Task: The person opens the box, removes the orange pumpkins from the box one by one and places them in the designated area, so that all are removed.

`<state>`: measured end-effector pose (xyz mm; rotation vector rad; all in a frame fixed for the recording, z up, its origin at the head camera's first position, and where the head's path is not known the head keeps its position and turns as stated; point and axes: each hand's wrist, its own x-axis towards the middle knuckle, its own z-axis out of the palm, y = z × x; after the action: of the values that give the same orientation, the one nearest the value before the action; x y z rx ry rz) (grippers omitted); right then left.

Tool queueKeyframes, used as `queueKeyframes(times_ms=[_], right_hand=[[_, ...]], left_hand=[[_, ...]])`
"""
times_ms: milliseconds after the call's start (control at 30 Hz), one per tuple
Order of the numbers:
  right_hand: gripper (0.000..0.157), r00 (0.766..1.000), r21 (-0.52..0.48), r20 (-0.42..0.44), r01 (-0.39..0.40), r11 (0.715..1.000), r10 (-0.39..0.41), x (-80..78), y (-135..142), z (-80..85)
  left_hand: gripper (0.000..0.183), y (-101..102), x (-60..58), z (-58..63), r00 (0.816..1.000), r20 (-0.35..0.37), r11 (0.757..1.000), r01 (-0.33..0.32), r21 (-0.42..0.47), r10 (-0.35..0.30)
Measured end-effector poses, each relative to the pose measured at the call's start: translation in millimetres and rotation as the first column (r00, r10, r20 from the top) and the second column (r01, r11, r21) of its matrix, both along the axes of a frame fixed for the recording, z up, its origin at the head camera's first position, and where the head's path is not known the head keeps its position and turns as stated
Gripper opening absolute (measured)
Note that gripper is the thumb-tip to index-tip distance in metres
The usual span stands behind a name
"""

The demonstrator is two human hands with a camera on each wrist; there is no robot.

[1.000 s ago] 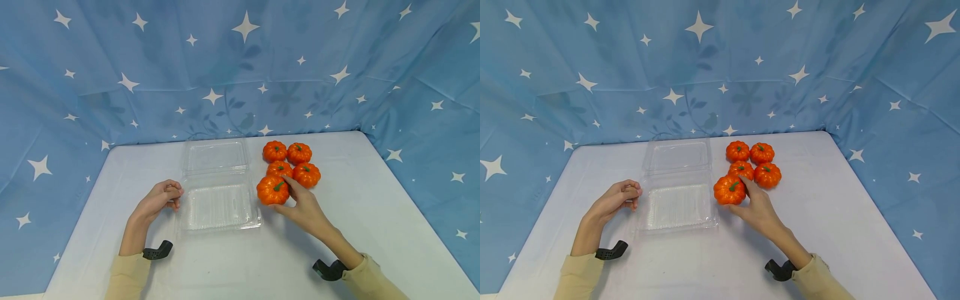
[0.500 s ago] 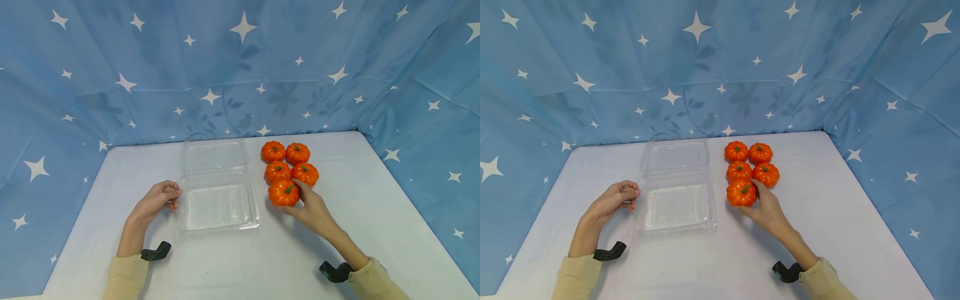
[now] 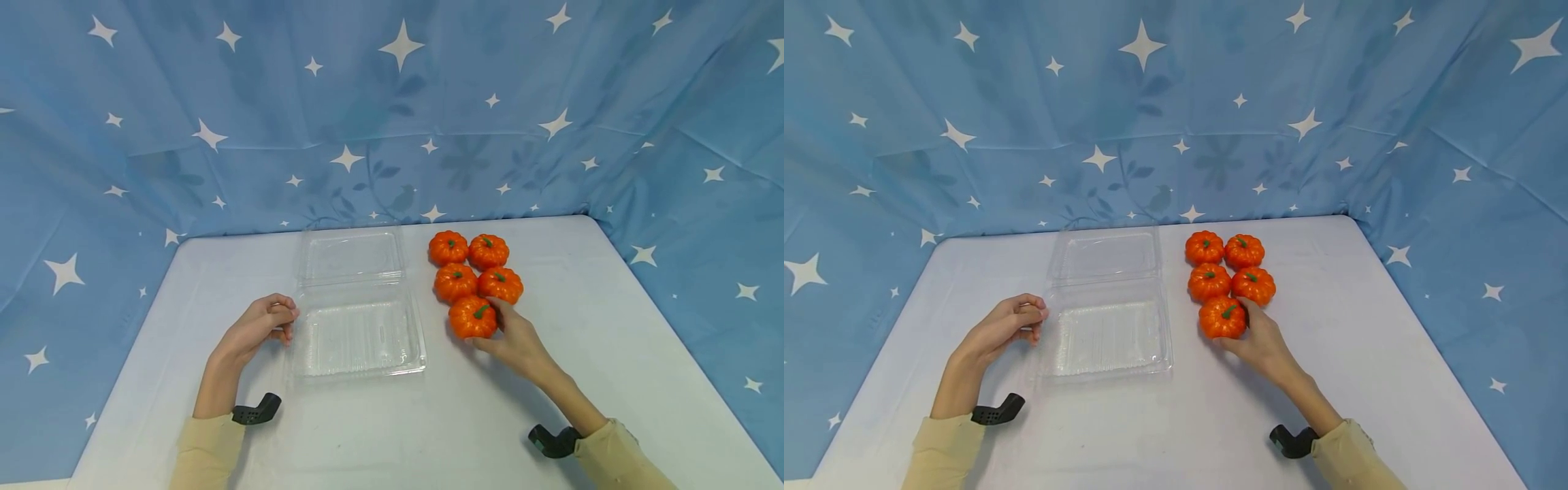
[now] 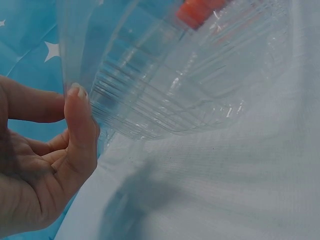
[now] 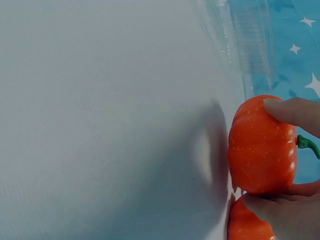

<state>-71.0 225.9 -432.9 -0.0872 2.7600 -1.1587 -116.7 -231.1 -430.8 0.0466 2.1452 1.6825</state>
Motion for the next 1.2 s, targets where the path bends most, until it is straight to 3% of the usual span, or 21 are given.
queueKeyframes(times_ms=[300,933,1033,1200], right_hand=[[0.086,1.000,0.043,-0.008,-0.007,0.999,0.008,-2.9,2,-6.2],[0.092,1.000,0.076,0.030,0.001,0.997,-0.003,-6.2,2,-1.8],[0.089,1.000,0.067,-0.001,0.013,0.998,-0.013,-4.8,4,3.0],[0.073,0.991,0.026,-0.133,0.006,1.000,-0.003,-6.5,7,10.1]], left_hand=[[0.029,1,0.4,-1.3,1.000,-0.002,1.000,-0.007,0.005,0.007],[0.032,-2,1.1,-2.3,1.000,0.006,1.000,-0.023,-0.006,0.023],[0.032,-4,3.2,-2.1,1.000,0.007,1.000,-0.026,-0.004,0.026],[0.034,-4,4.5,-2.7,0.999,0.013,0.999,-0.037,-0.011,0.037]])
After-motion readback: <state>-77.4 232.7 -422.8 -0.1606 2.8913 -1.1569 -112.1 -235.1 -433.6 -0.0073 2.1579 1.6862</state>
